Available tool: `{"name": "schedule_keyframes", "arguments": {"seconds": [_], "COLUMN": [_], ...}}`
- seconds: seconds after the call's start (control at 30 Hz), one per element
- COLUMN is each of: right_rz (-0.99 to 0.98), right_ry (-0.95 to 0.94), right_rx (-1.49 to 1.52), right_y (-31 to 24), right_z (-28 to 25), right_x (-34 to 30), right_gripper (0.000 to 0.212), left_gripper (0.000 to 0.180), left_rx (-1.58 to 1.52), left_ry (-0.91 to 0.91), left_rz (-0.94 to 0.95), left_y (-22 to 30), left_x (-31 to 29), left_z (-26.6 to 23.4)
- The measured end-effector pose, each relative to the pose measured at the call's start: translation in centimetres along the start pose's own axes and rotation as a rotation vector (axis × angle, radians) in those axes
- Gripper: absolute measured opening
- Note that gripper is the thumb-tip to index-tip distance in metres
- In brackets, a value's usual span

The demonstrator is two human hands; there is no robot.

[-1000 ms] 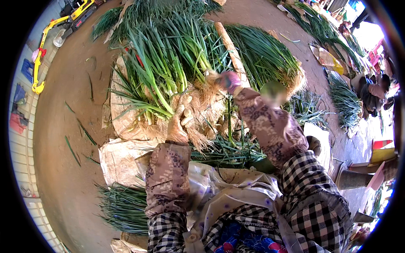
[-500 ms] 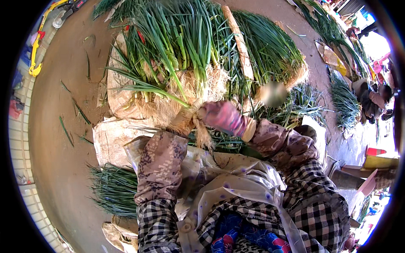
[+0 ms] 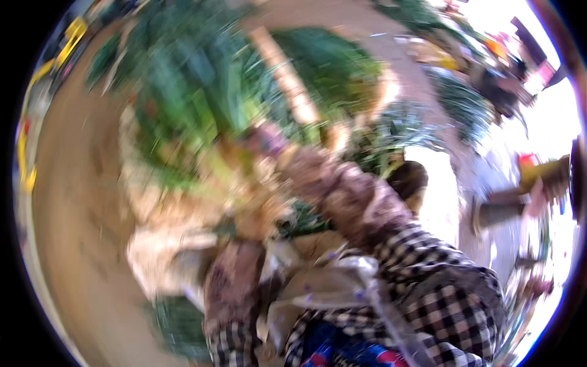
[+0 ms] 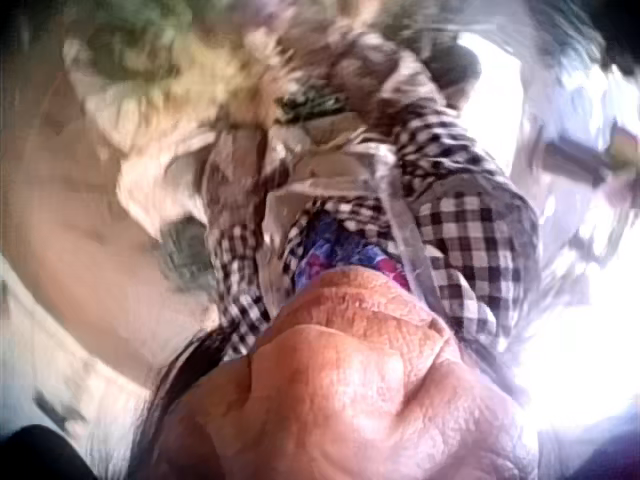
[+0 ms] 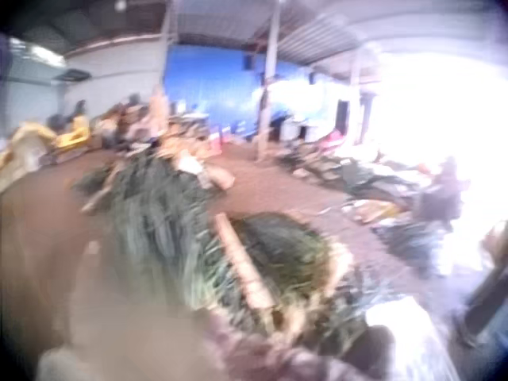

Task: The person cleans green onions by hand, peeling away outer layers and stripping debris from the stalks before placing them into a bundle.

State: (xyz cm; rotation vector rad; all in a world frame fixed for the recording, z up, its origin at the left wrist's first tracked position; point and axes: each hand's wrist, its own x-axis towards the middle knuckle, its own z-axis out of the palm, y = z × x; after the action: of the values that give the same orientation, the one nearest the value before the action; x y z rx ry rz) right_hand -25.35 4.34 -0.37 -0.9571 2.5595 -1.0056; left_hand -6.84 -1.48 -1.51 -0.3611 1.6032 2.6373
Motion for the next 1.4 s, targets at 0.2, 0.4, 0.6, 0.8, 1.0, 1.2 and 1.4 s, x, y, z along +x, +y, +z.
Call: {"name": "schedule_keyframes", "arguments": {"seconds": [0.2, 0.4, 0.6, 0.8, 1.0, 1.2, 1.4], "right_rz": [0.164, 0.274, -0.023, -0.151, 0.005, 0.218, 0.087], "right_ry": [0.230, -0.020, 0.190, 0.142, 0.288, 0.020, 0.069], "right_rx": [0.073, 0.074, 0.162, 0.171, -0.053, 0.164, 0.167], "right_y": [0.9, -3.2, -5.9, -6.8, 0.4, -0.7, 2.9], "right_z": [4.9, 3.1, 1.3, 2.9, 7.3, 7.7, 4.6], "right_x": [2.4, 4.1, 4.6, 5.9, 6.5, 6.4, 5.2], "right_gripper": [0.073, 0.024, 0.020, 0.022, 0.018, 0.051, 0.033], "left_gripper": [0.035, 0.034, 0.034, 0.033, 0.032, 0.032, 0.031], "left_rx": [0.131, 0.259, 0.314, 0.345, 0.348, 0.357, 0.314], "left_ry": [0.008, 0.033, 0.044, 0.108, 0.096, 0.117, 0.105], "left_rz": [0.051, 0.030, 0.030, 0.049, 0.049, 0.099, 0.148], "left_y": [-0.2, -0.8, -1.0, -0.3, -1.4, -0.7, -1.2], "left_x": [1.3, 0.9, 0.1, -1.1, -0.9, -1.2, -1.8], "left_z": [2.4, 2.6, 2.3, 0.1, 1.6, -0.6, -4.0]}}
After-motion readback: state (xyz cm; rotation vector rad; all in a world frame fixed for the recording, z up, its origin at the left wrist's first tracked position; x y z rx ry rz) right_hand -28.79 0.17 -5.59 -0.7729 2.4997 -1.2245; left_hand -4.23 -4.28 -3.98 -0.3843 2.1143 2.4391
